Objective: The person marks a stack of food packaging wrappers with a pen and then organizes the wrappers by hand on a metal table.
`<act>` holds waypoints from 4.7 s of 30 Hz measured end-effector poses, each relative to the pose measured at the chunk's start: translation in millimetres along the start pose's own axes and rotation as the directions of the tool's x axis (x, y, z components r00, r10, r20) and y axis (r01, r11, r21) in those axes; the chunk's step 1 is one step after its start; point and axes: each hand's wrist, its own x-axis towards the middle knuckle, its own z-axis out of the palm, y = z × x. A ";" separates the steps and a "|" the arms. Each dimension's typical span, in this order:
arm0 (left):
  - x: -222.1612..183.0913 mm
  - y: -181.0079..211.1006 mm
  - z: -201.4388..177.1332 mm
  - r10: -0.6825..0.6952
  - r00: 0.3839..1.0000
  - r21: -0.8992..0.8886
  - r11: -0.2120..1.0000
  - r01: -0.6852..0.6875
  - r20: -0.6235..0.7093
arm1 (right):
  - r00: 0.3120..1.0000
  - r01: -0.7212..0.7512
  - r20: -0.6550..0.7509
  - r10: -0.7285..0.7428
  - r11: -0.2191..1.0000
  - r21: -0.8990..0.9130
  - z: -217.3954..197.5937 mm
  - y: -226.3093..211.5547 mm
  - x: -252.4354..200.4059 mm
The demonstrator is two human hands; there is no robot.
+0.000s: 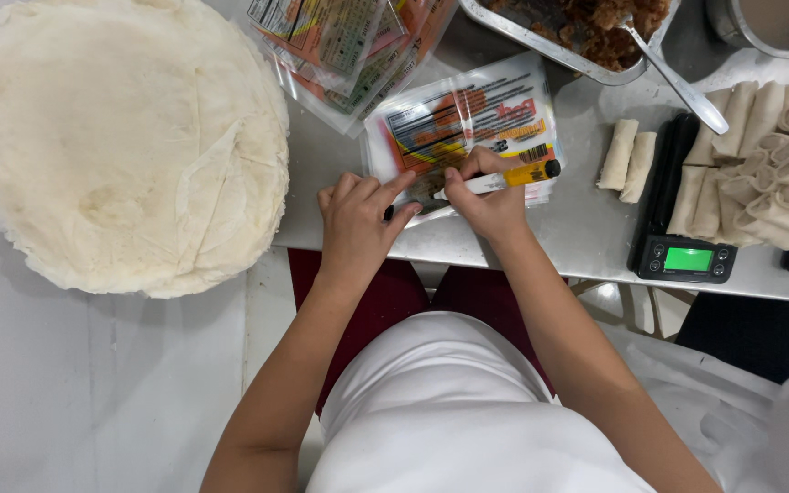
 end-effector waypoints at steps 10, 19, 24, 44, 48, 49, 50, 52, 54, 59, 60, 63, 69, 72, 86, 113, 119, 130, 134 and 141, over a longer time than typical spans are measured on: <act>0.4 -0.2 2.2 -0.004 1.000 -0.008 1.000 0.004 -0.005 | 1.000 0.001 0.020 0.000 1.000 -0.030 -1.1 -15.3 7.2; 1.0 -0.2 2.6 -0.009 1.000 -0.010 1.000 0.009 -0.007 | 0.991 -0.067 0.114 0.064 0.997 0.028 -21.7 -1.3 4.7; 1.8 2.1 0.6 -0.006 1.000 -0.004 1.000 0.006 -0.005 | 0.995 -0.004 0.097 0.001 1.000 0.024 -17.6 -11.2 6.6; 5.8 5.5 3.2 0.011 1.000 -0.006 1.000 -0.011 -0.030 | 0.998 -0.060 -0.017 0.060 0.998 0.032 -78.0 7.9 22.4; 6.0 7.0 4.5 -0.009 1.000 -0.002 1.000 0.009 -0.028 | 0.997 -0.076 -0.023 0.077 0.996 0.037 -82.3 17.9 20.0; 7.1 8.0 3.7 -0.007 1.000 -0.002 1.000 0.007 -0.027 | 0.997 -0.076 -0.026 0.077 0.996 0.037 -81.6 12.8 22.1; 8.1 8.7 2.9 -0.011 1.000 -0.010 1.000 0.011 -0.020 | 0.996 -0.080 -0.036 0.081 0.996 0.035 -80.5 7.7 24.2; 8.2 10.4 1.6 -0.017 1.000 -0.019 1.000 0.017 -0.009 | 0.995 -0.088 -0.046 0.090 0.996 0.032 -78.9 5.1 23.9; 8.3 12.5 0.9 -0.024 1.000 -0.044 0.999 0.024 -0.020 | 0.998 -0.060 -0.034 0.060 0.998 0.005 -78.3 9.8 21.0; 8.0 10.1 2.2 -0.026 1.000 -0.017 1.000 0.025 -0.016 | 0.999 -0.034 -0.031 0.034 0.999 0.023 -82.5 14.3 23.5; 7.8 10.4 2.0 -0.029 1.000 -0.019 0.999 0.029 -0.010 | 0.999 -0.026 -0.038 0.025 1.000 -0.002 -82.2 11.0 24.7; 7.9 9.6 2.6 -0.029 0.999 -0.025 0.999 0.029 -0.014 | 0.999 -0.022 -0.034 0.022 1.000 0.011 -82.7 18.4 20.6; 8.0 9.7 3.3 -0.035 0.999 -0.034 0.999 0.035 -0.018 | 0.999 -0.044 0.007 0.045 0.999 -0.010 -84.3 20.6 23.1; 7.7 7.5 4.1 -0.022 1.000 -0.031 0.999 0.022 -0.012 | 0.998 -0.063 -0.027 0.064 0.997 0.036 -83.3 7.9 27.5; 50.0 32.0 -33.2 0.189 0.978 0.133 0.975 -0.176 -0.092 | 0.949 0.150 -0.313 0.040 0.816 0.558 -129.4 23.5 6.3; 2.7 12.3 -11.3 -0.057 0.998 -0.037 0.998 0.058 0.018 | 0.996 0.029 -0.080 -0.030 0.999 -0.014 -0.5 -17.1 11.0; 0.9 6.2 -5.1 -0.053 0.999 -0.046 0.998 0.053 0.002 | 0.998 0.034 -0.045 -0.036 0.998 -0.044 -2.6 -22.5 13.3; 2.1 7.5 -8.2 -0.051 0.999 -0.074 0.996 0.050 -0.008 | 1.000 -0.021 0.009 0.021 0.999 0.030 2.7 -11.2 10.5; 2.8 7.9 -8.5 -0.057 0.998 -0.087 0.995 0.058 0.007 | 1.000 -0.013 0.004 0.013 1.000 0.012 2.9 -19.5 11.3; 2.7 9.1 -8.8 -0.064 0.998 -0.089 0.994 0.065 0.008 | 0.998 -0.058 0.016 0.057 0.992 0.109 -13.1 -7.5 12.3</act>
